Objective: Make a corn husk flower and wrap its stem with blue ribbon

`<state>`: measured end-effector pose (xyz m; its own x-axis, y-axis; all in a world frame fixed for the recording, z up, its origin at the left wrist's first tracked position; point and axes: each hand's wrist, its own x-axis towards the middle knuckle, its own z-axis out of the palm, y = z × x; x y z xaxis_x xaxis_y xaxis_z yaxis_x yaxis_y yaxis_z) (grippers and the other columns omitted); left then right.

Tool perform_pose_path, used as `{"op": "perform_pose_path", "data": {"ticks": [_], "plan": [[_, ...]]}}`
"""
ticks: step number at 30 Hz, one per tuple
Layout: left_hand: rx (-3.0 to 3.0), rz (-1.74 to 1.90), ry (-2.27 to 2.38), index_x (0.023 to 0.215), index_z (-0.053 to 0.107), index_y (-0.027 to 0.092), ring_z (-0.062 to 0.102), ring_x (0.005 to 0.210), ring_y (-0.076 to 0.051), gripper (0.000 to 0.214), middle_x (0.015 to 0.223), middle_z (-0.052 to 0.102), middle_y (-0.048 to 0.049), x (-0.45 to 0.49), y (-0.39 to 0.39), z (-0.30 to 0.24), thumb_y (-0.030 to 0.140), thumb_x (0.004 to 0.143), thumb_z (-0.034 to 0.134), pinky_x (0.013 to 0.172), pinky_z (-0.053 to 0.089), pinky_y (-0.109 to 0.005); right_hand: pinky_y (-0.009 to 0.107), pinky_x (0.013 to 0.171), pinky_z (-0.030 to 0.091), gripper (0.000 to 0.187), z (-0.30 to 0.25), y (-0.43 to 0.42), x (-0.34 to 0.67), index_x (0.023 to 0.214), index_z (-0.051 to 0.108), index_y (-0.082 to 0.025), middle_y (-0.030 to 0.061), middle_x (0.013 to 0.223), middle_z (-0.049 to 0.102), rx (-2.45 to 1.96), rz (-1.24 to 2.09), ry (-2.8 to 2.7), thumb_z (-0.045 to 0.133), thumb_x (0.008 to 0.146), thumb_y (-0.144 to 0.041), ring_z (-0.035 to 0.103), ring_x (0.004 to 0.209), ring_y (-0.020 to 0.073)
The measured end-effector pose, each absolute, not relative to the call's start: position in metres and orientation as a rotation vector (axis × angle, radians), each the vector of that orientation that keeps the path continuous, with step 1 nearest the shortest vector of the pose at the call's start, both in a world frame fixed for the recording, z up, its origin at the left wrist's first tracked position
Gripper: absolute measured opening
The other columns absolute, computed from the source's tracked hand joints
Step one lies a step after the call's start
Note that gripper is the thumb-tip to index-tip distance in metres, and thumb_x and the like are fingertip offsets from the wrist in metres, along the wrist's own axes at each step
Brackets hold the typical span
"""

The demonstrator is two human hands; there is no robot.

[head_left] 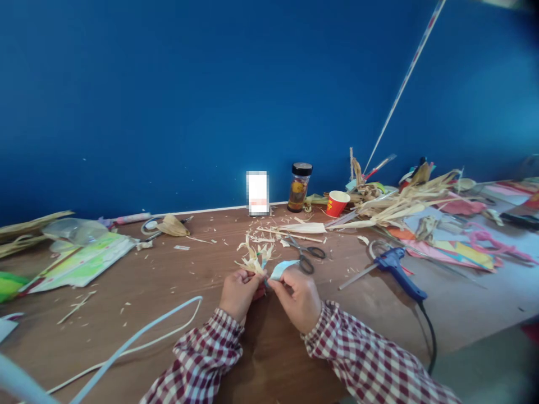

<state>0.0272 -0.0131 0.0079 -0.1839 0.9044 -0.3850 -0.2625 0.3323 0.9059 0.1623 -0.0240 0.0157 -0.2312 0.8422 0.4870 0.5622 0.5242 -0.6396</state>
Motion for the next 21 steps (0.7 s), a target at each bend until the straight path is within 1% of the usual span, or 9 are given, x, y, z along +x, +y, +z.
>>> {"op": "perform_pose_path", "data": {"ticks": [4,9,11,14,16,18,19,21], "plan": [[0.677,1.18,1.333,0.052,0.057,0.017,0.054,0.046,-0.01,0.016,0.047,0.058,0.0035,0.027,-0.013,0.008,0.023,0.061,0.069,0.051,0.047,-0.022,0.029,0.066,0.038,0.019,0.014,-0.028,0.164,0.074,0.06,-0.019,0.005,0.072,0.06,-1.091,0.274,-2.089,0.046,0.085,-0.027,0.052,0.073,0.0174],[0.739,1.178,1.309,0.054,0.058,0.015,0.049,0.04,-0.008,0.018,0.044,0.057,0.0032,0.025,-0.013,0.001,0.027,0.058,0.072,0.041,0.038,-0.017,0.032,0.067,0.037,0.019,0.014,-0.033,0.165,0.08,0.062,-0.019,0.0064,0.075,0.063,-0.985,-0.008,-2.311,0.045,0.085,-0.025,0.052,0.074,0.0187],[0.74,1.2,1.284,0.056,0.059,0.014,0.051,0.043,-0.008,0.02,0.047,0.06,0.0014,0.025,-0.013,-0.001,0.027,0.054,0.074,0.043,0.039,-0.017,0.033,0.065,0.036,0.02,0.015,-0.035,0.164,0.082,0.063,-0.02,0.0068,0.076,0.063,-0.939,-0.156,-2.389,0.043,0.086,-0.021,0.051,0.072,0.0183],[0.758,1.244,1.231,0.06,0.06,0.013,0.056,0.051,-0.01,0.023,0.055,0.065,-0.0013,0.025,-0.013,-0.002,0.026,0.05,0.077,0.05,0.042,-0.019,0.033,0.062,0.034,0.021,0.016,-0.037,0.162,0.086,0.062,-0.019,0.0072,0.078,0.063,-0.887,-0.325,-2.461,0.042,0.086,-0.016,0.051,0.071,0.0172],[0.765,1.269,1.202,0.062,0.062,0.012,0.057,0.054,-0.011,0.025,0.057,0.066,-0.0019,0.026,-0.013,0.0,0.027,0.05,0.077,0.053,0.043,-0.02,0.032,0.059,0.033,0.019,0.016,-0.039,0.159,0.081,0.062,-0.018,0.0064,0.074,0.062,-0.876,-0.365,-2.483,0.043,0.085,-0.015,0.051,0.071,0.0168],[0.752,1.272,1.204,0.063,0.063,0.012,0.055,0.051,-0.01,0.026,0.055,0.064,-0.0009,0.026,-0.013,0.003,0.03,0.05,0.077,0.051,0.042,-0.019,0.031,0.056,0.032,0.017,0.015,-0.042,0.155,0.073,0.06,-0.018,0.0048,0.067,0.06,-0.831,-0.36,-2.483,0.046,0.085,-0.019,0.051,0.071,0.0166],[0.741,1.267,1.213,0.063,0.063,0.012,0.052,0.047,-0.009,0.027,0.052,0.062,0.0001,0.026,-0.013,0.004,0.031,0.05,0.076,0.048,0.04,-0.018,0.03,0.054,0.03,0.02,0.015,-0.044,0.154,0.069,0.058,-0.018,0.0038,0.063,0.058,-0.755,-0.345,-2.469,0.048,0.084,-0.025,0.051,0.07,0.0162],[0.716,1.272,1.203,0.062,0.063,0.012,0.046,0.042,-0.006,0.027,0.049,0.059,0.0015,0.024,-0.013,0.006,0.033,0.051,0.076,0.043,0.035,-0.018,0.029,0.05,0.028,0.034,0.014,-0.046,0.154,0.058,0.053,-0.018,0.0015,0.053,0.052,-0.514,-0.304,-2.392,0.049,0.081,-0.042,0.048,0.061,0.0145]]}}
